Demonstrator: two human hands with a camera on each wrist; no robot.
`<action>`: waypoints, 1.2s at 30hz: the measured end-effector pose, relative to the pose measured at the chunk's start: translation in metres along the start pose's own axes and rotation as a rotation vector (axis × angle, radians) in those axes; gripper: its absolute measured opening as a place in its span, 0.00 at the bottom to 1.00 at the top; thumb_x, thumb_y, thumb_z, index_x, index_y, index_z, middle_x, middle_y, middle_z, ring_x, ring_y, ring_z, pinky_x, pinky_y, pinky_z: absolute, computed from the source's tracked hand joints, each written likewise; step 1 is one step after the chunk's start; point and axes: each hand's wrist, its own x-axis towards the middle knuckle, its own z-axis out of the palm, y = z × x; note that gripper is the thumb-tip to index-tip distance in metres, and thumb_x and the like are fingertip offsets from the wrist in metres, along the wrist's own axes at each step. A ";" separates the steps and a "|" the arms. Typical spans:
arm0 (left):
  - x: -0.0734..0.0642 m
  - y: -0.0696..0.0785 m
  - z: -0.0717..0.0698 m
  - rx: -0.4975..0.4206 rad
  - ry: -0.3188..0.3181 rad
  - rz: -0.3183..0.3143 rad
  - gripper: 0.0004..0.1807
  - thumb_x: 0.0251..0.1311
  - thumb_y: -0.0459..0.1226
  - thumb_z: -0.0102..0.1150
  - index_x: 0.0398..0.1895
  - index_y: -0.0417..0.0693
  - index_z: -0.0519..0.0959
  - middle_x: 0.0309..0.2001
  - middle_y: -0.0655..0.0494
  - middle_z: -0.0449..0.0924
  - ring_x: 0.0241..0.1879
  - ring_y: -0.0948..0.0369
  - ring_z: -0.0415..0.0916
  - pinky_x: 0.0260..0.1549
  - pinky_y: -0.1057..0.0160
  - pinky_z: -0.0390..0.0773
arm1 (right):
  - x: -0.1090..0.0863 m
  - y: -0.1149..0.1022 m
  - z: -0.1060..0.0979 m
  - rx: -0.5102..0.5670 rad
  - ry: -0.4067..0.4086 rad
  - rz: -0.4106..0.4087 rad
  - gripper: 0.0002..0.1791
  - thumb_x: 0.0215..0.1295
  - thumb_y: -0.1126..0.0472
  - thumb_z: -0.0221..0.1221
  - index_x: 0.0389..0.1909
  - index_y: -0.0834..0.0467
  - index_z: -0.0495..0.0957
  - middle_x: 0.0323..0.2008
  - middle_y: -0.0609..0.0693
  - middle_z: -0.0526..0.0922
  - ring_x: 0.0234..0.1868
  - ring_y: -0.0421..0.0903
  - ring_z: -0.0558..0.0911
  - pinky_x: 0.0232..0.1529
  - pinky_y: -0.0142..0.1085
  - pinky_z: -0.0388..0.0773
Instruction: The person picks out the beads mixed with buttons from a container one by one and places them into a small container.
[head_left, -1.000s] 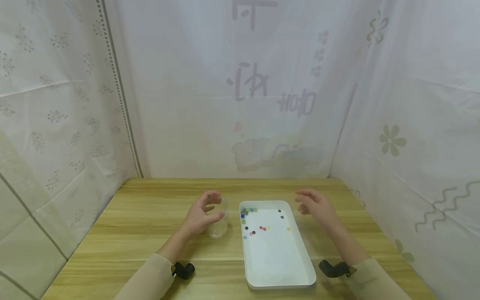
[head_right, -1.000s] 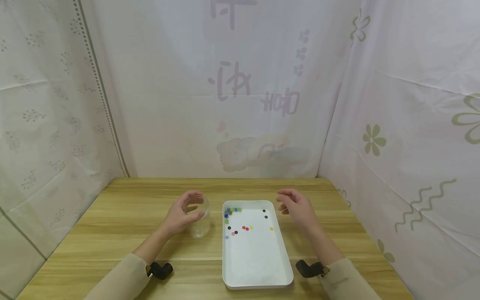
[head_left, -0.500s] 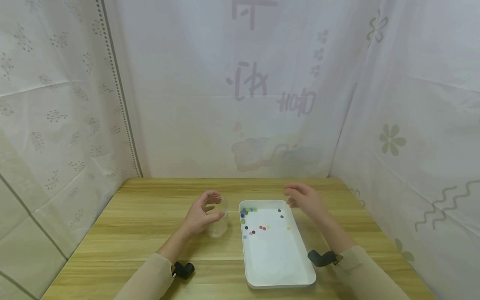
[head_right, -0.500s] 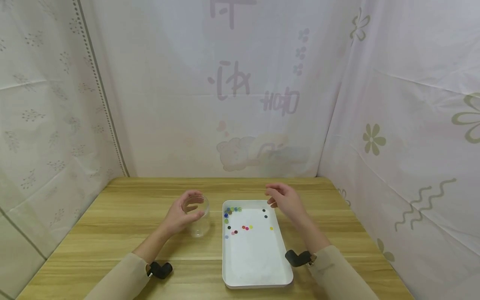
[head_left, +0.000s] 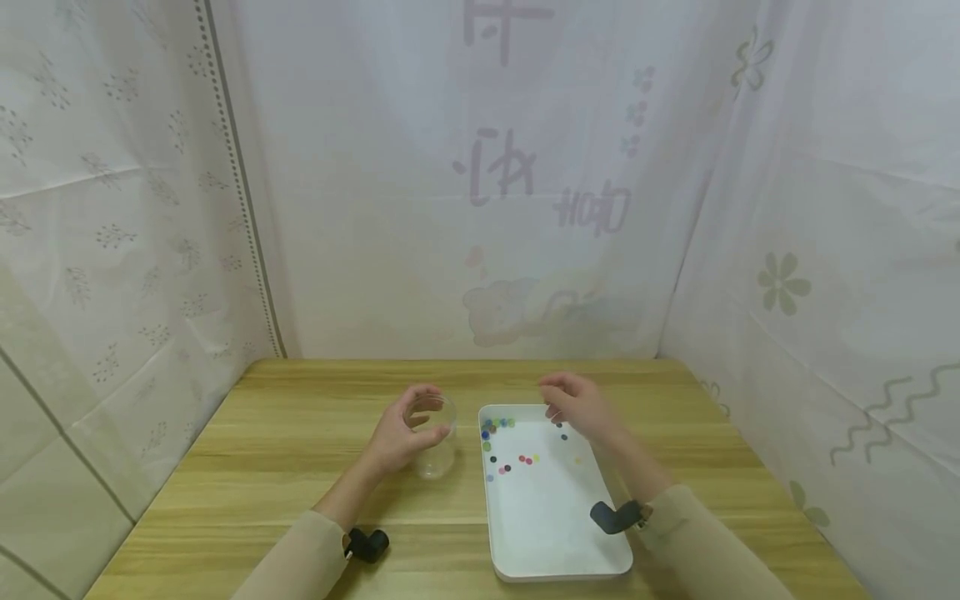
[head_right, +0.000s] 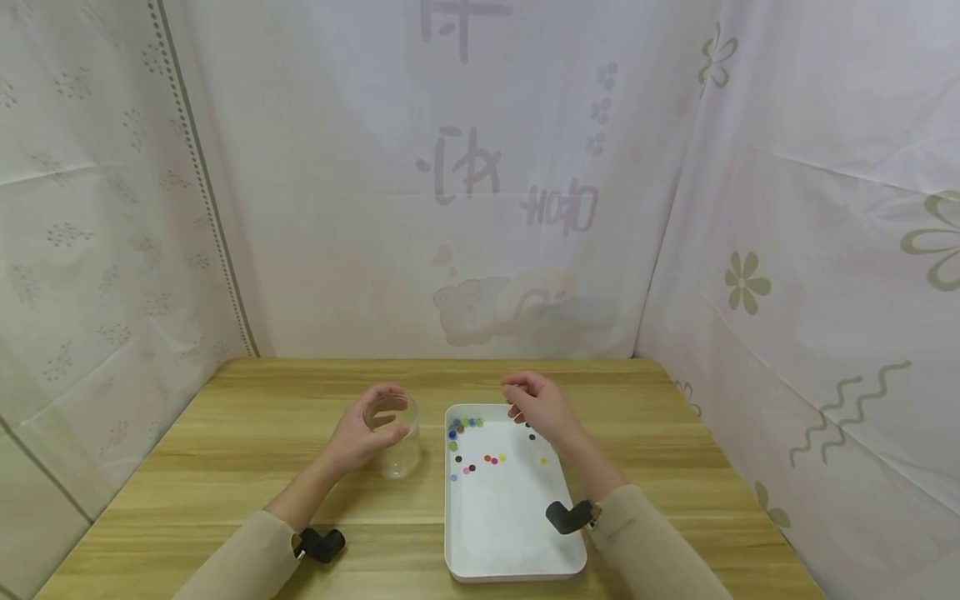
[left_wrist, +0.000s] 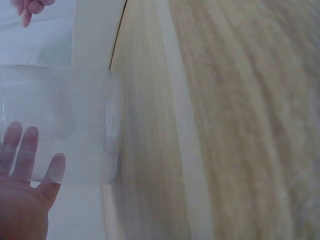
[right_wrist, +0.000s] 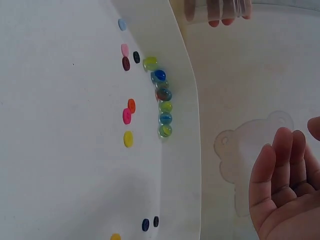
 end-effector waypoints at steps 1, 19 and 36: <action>0.000 0.000 0.000 -0.002 0.000 0.000 0.32 0.66 0.36 0.73 0.72 0.48 0.73 0.69 0.41 0.81 0.72 0.40 0.76 0.74 0.31 0.73 | 0.000 0.001 0.002 -0.002 0.002 0.006 0.18 0.82 0.56 0.62 0.63 0.62 0.82 0.40 0.52 0.84 0.39 0.53 0.85 0.43 0.37 0.89; 0.000 0.001 0.001 0.008 0.000 -0.004 0.33 0.66 0.36 0.73 0.73 0.48 0.72 0.69 0.42 0.80 0.72 0.41 0.76 0.74 0.32 0.73 | 0.006 0.013 0.028 -0.083 -0.031 0.009 0.17 0.78 0.55 0.67 0.62 0.55 0.84 0.44 0.60 0.86 0.39 0.56 0.85 0.42 0.37 0.86; 0.000 0.000 0.001 -0.001 0.000 -0.003 0.33 0.67 0.36 0.72 0.73 0.45 0.71 0.69 0.40 0.80 0.73 0.39 0.75 0.75 0.31 0.73 | 0.012 0.026 0.045 -0.100 -0.065 0.024 0.18 0.77 0.55 0.68 0.61 0.58 0.84 0.47 0.64 0.87 0.39 0.55 0.85 0.36 0.33 0.82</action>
